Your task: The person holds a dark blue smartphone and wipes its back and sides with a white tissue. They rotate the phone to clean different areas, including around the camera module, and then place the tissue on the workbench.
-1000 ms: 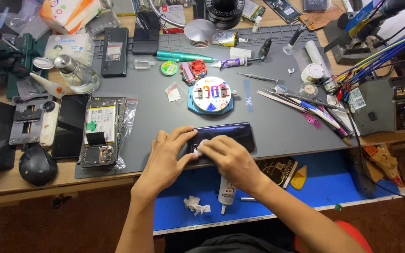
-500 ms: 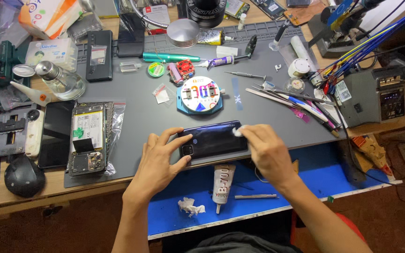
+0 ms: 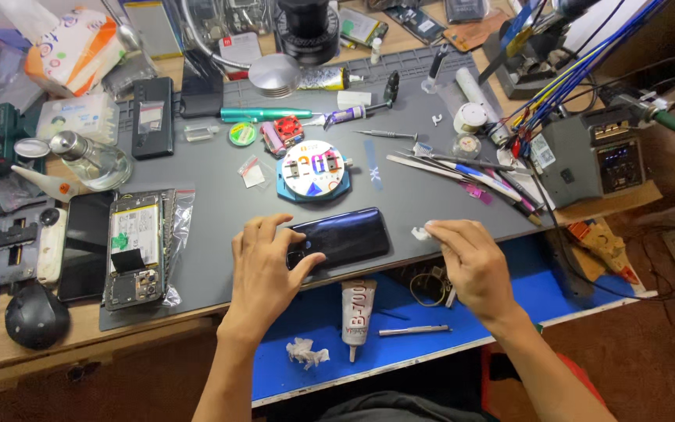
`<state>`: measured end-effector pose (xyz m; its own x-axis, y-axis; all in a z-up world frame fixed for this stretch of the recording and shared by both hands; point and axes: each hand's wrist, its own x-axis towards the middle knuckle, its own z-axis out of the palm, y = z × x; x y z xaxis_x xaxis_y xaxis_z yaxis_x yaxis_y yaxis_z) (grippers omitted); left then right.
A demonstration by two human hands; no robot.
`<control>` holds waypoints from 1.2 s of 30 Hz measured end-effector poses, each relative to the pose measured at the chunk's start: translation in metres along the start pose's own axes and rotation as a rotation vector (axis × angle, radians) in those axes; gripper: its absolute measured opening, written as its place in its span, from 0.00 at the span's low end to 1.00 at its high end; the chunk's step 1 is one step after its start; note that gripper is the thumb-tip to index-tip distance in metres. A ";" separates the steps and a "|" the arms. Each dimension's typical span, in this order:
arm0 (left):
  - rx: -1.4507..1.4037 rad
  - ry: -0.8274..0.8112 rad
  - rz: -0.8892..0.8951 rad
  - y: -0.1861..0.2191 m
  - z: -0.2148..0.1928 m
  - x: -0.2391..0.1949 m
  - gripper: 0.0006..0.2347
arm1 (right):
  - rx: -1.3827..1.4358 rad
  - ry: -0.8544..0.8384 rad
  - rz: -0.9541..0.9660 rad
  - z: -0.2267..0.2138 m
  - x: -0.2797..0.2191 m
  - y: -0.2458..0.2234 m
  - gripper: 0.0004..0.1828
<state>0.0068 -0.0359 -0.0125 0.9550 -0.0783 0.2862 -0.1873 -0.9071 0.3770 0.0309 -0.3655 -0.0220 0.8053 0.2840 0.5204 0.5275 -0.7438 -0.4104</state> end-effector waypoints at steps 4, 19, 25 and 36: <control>-0.062 -0.006 0.149 0.020 0.009 0.028 0.26 | 0.398 0.015 0.357 -0.021 0.008 -0.011 0.14; 0.002 -0.620 0.040 0.073 -0.026 0.078 0.19 | 1.096 0.134 0.828 -0.026 0.005 -0.003 0.13; -0.379 -0.476 -0.278 0.087 -0.055 0.034 0.14 | 0.937 0.083 0.756 -0.053 0.017 -0.028 0.19; -1.012 0.070 -0.008 0.106 -0.041 -0.026 0.22 | 0.391 0.127 -0.183 -0.063 0.042 -0.105 0.15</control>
<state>-0.0469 -0.1127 0.0561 0.9474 -0.0197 0.3194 -0.3192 -0.1281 0.9390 -0.0081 -0.3135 0.0897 0.6624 0.2947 0.6888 0.7406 -0.3964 -0.5426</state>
